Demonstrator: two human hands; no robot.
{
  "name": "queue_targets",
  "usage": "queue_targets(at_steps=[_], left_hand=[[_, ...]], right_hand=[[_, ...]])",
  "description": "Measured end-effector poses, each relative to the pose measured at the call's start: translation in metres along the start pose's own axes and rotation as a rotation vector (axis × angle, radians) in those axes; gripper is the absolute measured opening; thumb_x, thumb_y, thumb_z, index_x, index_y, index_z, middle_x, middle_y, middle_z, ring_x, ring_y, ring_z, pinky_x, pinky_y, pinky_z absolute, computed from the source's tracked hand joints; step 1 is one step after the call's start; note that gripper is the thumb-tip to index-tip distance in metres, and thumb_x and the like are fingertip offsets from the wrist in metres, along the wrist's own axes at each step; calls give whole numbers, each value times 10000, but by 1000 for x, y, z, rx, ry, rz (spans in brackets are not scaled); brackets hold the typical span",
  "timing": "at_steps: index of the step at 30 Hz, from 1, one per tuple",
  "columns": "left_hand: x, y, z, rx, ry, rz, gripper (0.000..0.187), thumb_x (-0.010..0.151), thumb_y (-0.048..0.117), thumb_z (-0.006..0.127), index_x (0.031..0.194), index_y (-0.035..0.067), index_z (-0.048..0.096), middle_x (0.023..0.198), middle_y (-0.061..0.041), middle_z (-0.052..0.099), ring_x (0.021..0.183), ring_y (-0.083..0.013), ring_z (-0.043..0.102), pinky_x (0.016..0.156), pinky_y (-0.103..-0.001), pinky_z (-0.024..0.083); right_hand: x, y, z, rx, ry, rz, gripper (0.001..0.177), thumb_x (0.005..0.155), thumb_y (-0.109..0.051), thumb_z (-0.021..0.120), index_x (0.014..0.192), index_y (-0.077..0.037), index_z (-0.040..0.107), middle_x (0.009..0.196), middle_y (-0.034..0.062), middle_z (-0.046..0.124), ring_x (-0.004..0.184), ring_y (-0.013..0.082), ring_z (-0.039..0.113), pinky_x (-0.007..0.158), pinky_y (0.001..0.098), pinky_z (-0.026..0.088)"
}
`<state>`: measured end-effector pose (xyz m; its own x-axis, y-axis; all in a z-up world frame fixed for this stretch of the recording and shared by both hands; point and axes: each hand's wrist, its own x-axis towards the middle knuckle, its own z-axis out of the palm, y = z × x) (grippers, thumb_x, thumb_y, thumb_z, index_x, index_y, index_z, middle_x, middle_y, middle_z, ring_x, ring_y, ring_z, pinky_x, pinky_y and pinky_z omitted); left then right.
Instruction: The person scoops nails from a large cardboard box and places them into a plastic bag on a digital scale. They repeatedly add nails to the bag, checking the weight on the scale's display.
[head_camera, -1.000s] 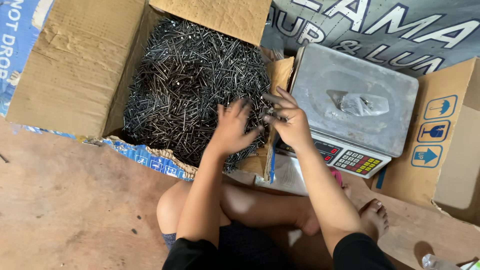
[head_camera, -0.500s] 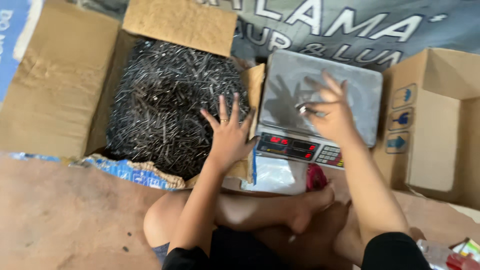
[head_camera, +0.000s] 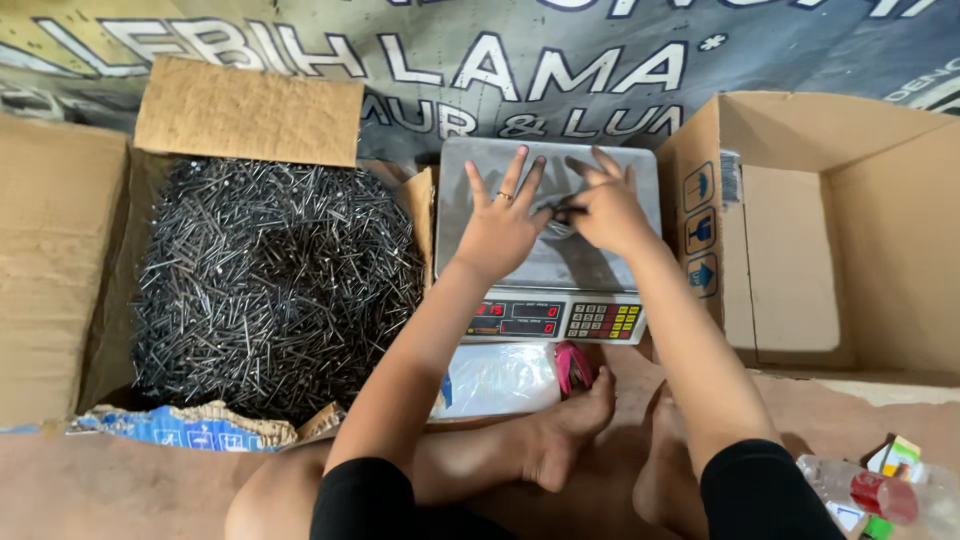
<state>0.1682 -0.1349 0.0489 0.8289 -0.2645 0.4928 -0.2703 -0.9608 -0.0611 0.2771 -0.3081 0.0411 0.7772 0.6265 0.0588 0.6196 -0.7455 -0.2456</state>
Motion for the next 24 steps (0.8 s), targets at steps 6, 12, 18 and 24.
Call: queue_targets(at_steps=[6,12,18,24], left_hand=[[11,-10,-19,38,-76,88,112,867,247,659,957,259,723,1457,-127,437,1449,-398,153,934,-867,177],[15,-15,-14,51,-68,131,62,856,188,674,911,204,699,1461,-157,419,1448,-416,142,900,-888,166],[16,-17,-24,76,-62,137,44,851,170,669,846,210,687,1463,-139,427,1453,-403,150,908,-871,159],[18,-20,-30,79,-91,131,71,847,133,678,835,202,671,1478,-132,408,1462,-393,125,917,-873,137]], right_hand=[[3,-31,-18,-206,-140,-3,197,805,-376,700,963,-274,759,1465,-23,489,1504,294,158,1101,742,55],[-1,-43,-27,-244,-89,-36,197,768,-291,742,947,-210,759,1543,46,409,1503,340,140,1083,761,-34],[-3,-40,-34,-238,-93,-38,186,757,-291,737,939,-262,762,1540,15,419,1509,329,120,1067,766,-59],[-8,-34,-21,-294,-69,-117,163,793,-323,728,926,-235,763,1516,15,464,1511,317,157,1056,768,-83]])
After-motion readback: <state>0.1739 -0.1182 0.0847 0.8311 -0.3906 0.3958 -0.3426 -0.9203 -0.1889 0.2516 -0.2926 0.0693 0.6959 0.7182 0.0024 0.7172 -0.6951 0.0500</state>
